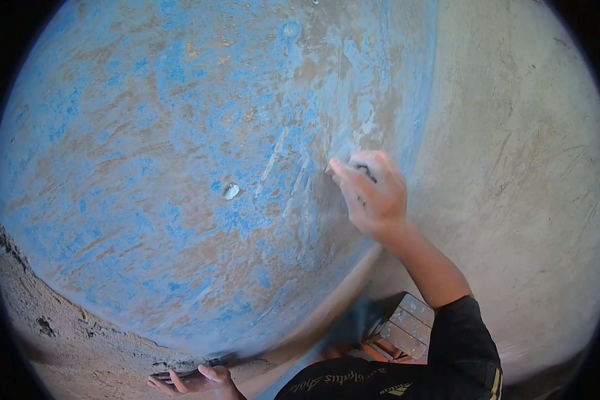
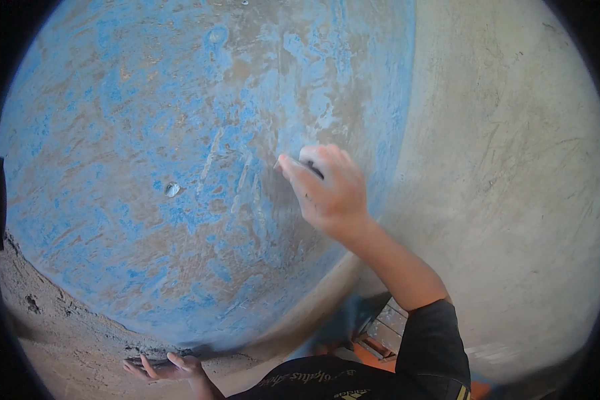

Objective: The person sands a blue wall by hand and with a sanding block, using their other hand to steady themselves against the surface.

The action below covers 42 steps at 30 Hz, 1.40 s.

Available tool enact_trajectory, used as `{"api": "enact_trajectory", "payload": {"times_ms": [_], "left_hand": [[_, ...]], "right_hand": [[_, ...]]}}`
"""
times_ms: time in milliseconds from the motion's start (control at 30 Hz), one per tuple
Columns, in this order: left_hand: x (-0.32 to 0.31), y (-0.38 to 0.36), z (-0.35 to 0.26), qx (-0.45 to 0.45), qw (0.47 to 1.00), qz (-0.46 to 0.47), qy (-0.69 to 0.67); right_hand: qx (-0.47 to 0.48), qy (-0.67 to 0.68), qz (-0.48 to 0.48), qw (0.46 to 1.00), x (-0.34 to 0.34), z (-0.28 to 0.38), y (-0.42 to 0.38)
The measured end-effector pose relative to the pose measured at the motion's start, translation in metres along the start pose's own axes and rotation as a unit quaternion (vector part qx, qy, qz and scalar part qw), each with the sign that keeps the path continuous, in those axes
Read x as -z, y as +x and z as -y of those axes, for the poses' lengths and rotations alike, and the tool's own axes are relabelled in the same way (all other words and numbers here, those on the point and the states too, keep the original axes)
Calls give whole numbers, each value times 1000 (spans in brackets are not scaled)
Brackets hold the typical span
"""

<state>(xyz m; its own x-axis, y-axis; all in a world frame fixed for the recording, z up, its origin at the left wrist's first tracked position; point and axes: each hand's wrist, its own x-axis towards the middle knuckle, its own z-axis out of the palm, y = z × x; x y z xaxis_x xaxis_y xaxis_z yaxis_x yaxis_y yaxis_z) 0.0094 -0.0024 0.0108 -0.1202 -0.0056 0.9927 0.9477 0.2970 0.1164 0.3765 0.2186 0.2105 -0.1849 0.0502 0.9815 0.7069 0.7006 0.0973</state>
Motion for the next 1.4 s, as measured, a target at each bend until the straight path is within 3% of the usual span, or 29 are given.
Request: {"api": "enact_trajectory", "payload": {"times_ms": [167,267,367,567,667,767,867,967,1067,1133,1400], "left_hand": [[0,3,3,-3,1000,4,-2],[0,1,6,-1,1000,3,-3],[-1,1,8,-4,1000,7,-4],[-3,0,5,4,1000,6,-5],[-2,-1,2,9,1000,11,-6],[-2,-2,3,13,1000,12,-12],[-2,0,2,6,1000,16,-4],[-2,-1,2,2,1000,19,-5],[-4,-1,3,1,1000,13,-3],[-5,0,2,3,1000,12,-2],[-5,1,3,2,1000,12,3]], "right_hand": [[-41,-17,-43,998,-2,-13,7],[44,-26,-32,998,-2,9,3],[-47,-46,-66,996,-5,-27,10],[58,-67,3,996,0,-3,5],[-38,-37,-64,997,-3,-33,12],[29,-63,33,997,1,-6,2],[59,-91,3,994,1,-12,6],[-35,-51,-56,997,-3,-30,16],[41,-31,8,999,0,6,6],[63,-78,-15,995,0,-15,13],[73,-81,-11,994,2,-14,14]]}}
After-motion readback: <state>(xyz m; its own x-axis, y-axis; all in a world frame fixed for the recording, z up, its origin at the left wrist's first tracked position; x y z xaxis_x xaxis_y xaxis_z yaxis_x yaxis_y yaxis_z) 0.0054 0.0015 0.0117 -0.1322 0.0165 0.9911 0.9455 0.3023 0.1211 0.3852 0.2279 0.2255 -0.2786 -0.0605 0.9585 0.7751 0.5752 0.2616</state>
